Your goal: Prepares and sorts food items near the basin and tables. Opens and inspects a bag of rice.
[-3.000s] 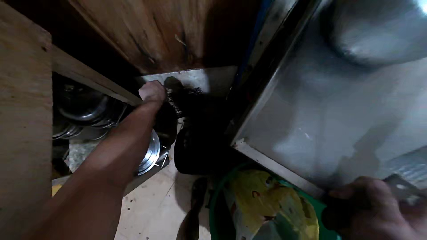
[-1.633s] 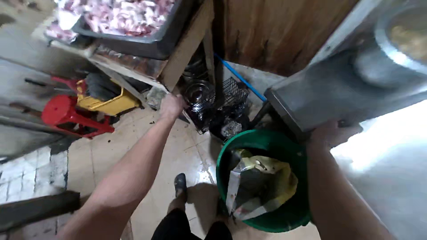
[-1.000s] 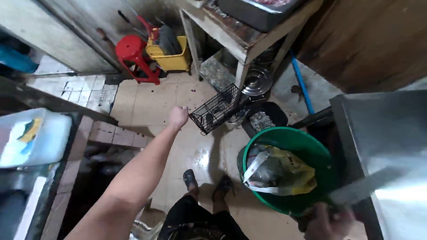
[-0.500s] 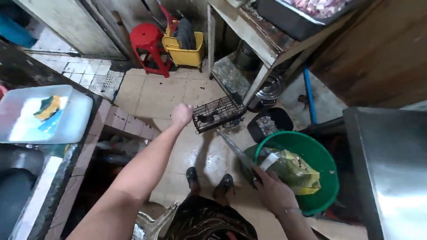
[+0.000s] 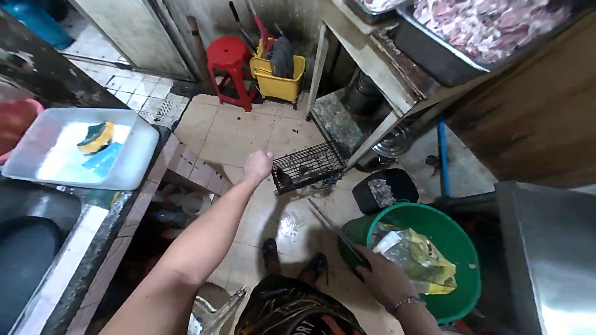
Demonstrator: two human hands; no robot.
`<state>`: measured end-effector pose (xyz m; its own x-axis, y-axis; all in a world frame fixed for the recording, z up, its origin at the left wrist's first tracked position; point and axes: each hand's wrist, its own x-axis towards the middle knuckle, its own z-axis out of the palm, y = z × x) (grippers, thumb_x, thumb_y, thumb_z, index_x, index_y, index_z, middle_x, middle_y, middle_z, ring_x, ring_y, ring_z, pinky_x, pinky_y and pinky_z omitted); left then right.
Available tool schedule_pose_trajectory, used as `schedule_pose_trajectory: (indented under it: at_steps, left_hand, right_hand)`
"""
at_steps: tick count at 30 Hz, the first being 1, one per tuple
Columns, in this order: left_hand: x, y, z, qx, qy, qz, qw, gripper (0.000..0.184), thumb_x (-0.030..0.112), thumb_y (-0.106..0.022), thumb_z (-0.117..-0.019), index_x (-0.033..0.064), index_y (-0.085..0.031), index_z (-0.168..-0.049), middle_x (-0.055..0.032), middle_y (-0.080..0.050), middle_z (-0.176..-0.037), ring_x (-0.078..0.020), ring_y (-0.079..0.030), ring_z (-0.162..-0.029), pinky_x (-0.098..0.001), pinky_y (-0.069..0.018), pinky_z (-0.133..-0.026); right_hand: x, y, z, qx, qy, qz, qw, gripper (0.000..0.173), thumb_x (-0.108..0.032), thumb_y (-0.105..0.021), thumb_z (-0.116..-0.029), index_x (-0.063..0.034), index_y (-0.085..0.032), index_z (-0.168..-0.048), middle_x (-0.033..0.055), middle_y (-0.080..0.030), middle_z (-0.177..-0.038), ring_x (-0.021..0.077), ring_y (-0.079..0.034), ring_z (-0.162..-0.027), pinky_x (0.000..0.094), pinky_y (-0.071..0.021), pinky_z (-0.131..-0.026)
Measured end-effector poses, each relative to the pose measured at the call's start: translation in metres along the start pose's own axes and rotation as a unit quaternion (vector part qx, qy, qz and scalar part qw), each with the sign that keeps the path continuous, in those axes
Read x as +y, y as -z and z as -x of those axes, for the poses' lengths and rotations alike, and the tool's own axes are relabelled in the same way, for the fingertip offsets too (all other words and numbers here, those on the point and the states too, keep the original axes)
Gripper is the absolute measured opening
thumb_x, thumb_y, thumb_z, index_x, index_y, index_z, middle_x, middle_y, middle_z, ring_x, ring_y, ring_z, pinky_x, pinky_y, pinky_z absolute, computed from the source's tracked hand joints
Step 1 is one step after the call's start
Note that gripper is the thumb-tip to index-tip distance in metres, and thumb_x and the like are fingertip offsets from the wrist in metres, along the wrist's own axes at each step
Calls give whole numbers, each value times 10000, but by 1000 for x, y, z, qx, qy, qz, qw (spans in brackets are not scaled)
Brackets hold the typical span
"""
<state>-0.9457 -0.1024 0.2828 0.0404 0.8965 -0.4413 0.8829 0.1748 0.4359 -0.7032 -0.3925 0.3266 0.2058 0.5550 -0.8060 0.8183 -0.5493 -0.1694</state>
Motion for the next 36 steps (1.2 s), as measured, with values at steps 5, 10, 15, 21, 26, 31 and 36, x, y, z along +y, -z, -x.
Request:
schedule_pose_trajectory:
  at_steps: [5, 10, 15, 21, 26, 31, 36]
  left_hand:
    - [-10, 12, -7, -1, 4, -11, 1000, 504, 362, -366, -1097, -23, -682, -1019, -278, -678, -1077, -441, -657, -1087, -661, -496, -883]
    - [-22, 20, -17, 5, 5, -16, 1000, 513, 353, -361, -1101, -32, -683, -995, -281, -679, -1058, -445, -658, -1075, -660, -493, -878]
    - [-32, 29, -25, 7, 10, -26, 1000, 517, 351, -355, -1099, -27, -688, -985, -282, -681, -1063, -442, -661, -1077, -659, -496, -878]
    - [-43, 42, -31, 3, 10, -56, 998, 524, 337, -345, -1105, -42, -679, -966, -291, -676, -1069, -445, -657, -1089, -657, -494, -877]
    - [-54, 49, -39, 10, 13, -54, 998, 519, 354, -360, -1098, -32, -677, -954, -286, -679, -1053, -452, -660, -1074, -658, -499, -861]
    - [-66, 54, -43, 15, 16, -45, 999, 515, 361, -365, -1090, -32, -676, -972, -287, -680, -1053, -451, -664, -1069, -657, -506, -856]
    - [-71, 58, -43, 6, 20, -56, 998, 523, 362, -359, -1097, -44, -680, -1019, -302, -674, -1104, -460, -650, -1117, -668, -497, -889]
  right_hand:
    - [29, -28, -16, -13, -32, -44, 998, 532, -310, -540, -1051, -241, -430, -1567, 183, -597, -1421, 403, -566, -1313, 623, -450, -1071]
    - [48, -45, -23, -12, -52, -81, 995, 527, -301, -574, -1051, -197, -448, -1553, 189, -583, -1436, 388, -570, -1314, 604, -449, -1082]
    - [53, -52, -25, -4, -80, -114, 990, 535, -262, -604, -1038, -193, -452, -1546, 214, -624, -1364, 416, -619, -1230, 616, -479, -1031]
    - [56, -59, -28, 18, -85, -146, 985, 518, -236, -611, -1031, -190, -478, -1529, 209, -633, -1341, 400, -651, -1162, 615, -508, -984]
    - [53, -64, -28, 29, -100, -149, 983, 509, -240, -615, -1028, -194, -489, -1519, 215, -662, -1292, 401, -683, -1100, 613, -526, -958]
    - [45, -68, -28, 33, -106, -148, 983, 499, -223, -612, -1028, -194, -493, -1512, 218, -665, -1277, 400, -690, -1079, 605, -537, -942]
    - [36, -69, -27, 31, -113, -151, 982, 466, -222, -585, -1043, -190, -503, -1501, 223, -666, -1269, 403, -689, -1077, 609, -537, -935]
